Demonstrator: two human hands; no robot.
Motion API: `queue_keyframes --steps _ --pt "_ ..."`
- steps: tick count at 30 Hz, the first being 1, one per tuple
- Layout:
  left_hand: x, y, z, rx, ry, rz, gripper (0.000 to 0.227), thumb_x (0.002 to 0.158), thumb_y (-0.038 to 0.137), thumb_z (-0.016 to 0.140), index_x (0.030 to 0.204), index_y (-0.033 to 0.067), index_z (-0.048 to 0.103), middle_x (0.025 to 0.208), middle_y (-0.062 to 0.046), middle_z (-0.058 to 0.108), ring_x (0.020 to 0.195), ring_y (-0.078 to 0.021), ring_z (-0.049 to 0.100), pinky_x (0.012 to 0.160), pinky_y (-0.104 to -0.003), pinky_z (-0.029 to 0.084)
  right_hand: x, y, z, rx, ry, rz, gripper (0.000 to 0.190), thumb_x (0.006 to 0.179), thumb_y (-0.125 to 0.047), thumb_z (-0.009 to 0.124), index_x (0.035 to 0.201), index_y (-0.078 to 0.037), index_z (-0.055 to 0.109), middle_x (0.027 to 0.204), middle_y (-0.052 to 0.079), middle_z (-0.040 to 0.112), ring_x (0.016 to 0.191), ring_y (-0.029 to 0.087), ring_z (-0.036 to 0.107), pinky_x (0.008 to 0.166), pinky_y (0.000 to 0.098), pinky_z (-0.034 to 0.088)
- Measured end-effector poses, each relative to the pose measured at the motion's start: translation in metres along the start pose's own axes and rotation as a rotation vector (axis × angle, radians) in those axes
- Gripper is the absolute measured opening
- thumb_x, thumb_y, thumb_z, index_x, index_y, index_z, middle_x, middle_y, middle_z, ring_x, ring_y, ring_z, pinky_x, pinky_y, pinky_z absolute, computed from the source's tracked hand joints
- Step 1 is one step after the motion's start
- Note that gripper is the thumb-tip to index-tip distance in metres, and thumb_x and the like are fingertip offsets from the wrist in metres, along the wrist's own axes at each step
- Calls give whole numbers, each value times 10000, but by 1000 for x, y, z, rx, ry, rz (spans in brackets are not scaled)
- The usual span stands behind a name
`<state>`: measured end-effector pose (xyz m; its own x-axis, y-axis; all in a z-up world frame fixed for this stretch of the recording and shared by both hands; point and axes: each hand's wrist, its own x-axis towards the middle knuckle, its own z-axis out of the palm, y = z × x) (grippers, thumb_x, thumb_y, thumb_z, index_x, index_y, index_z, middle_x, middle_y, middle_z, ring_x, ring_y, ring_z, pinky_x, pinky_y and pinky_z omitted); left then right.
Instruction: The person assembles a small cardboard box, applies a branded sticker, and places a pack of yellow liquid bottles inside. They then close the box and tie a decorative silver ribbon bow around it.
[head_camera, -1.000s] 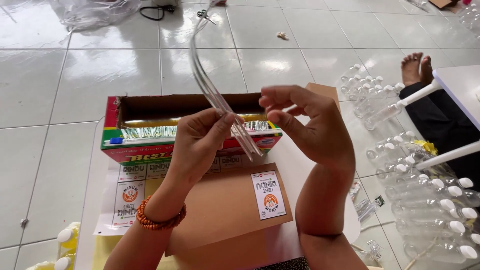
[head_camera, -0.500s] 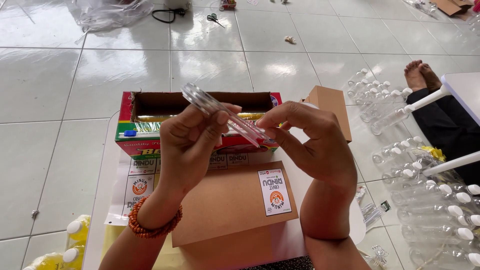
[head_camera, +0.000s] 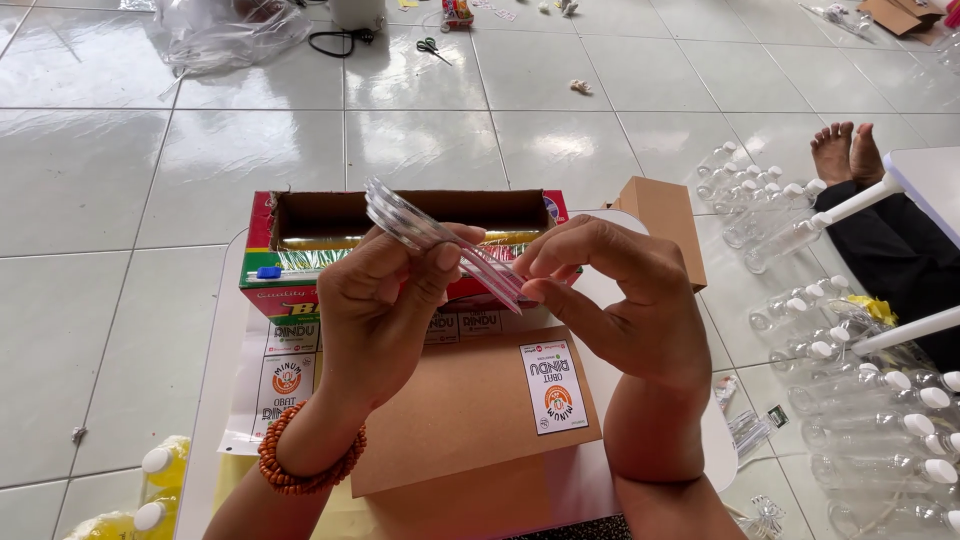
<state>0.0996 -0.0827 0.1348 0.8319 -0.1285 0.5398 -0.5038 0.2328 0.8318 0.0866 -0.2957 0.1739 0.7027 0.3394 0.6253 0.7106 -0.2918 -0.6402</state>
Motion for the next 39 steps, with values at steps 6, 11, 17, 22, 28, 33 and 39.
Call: queue_keyframes --steps 6,11,17,22,28,33,39 --pt "-1 6 3 100 -17 65 97 985 22 636 1057 -14 690 1158 -116 740 757 -68 547 689 -193 484 3 -3 1 -115 -33 -40 194 797 48 804 914 -38 676 994 73 728 787 154 632 691 269 508" --pt "-3 11 5 149 -9 99 136 990 33 640 1100 -6 710 1022 -76 708 702 -71 530 639 -192 469 3 -4 2 -122 -24 -55 113 843 23 755 869 -49 672 999 74 713 767 153 601 661 270 474" --pt "-3 13 5 167 -16 103 149 989 41 643 1116 11 713 1008 -67 705 742 -83 576 681 -200 497 5 -2 1 -108 -59 -73 112 848 16 755 941 -28 712 932 83 734 666 132 598 574 245 449" --pt "-3 14 6 175 -18 89 164 996 52 637 1136 12 713 965 -50 674 742 -78 551 685 -203 479 2 2 0 -100 -68 -49 279 803 48 799 1039 -55 691 980 73 752 752 139 655 665 249 529" --pt "-3 13 5 166 -19 89 169 994 32 638 1145 5 708 988 -64 687 752 -84 570 690 -201 491 4 1 0 -120 -64 -37 271 784 8 825 1016 -41 693 986 82 736 760 149 649 654 251 532" --pt "-1 16 6 198 -27 106 159 983 48 641 1119 1 710 990 -77 701 745 -94 604 683 -203 511 5 5 1 -111 -91 -46 243 793 -38 828 1008 -30 716 1073 100 722 820 165 678 666 261 557" --pt "2 14 8 197 -85 111 125 971 11 662 1077 -1 727 975 -55 667 684 -74 499 590 -188 405 10 0 6 -86 -103 -37 96 848 -9 760 915 -31 694 1106 108 677 875 185 645 726 277 515"
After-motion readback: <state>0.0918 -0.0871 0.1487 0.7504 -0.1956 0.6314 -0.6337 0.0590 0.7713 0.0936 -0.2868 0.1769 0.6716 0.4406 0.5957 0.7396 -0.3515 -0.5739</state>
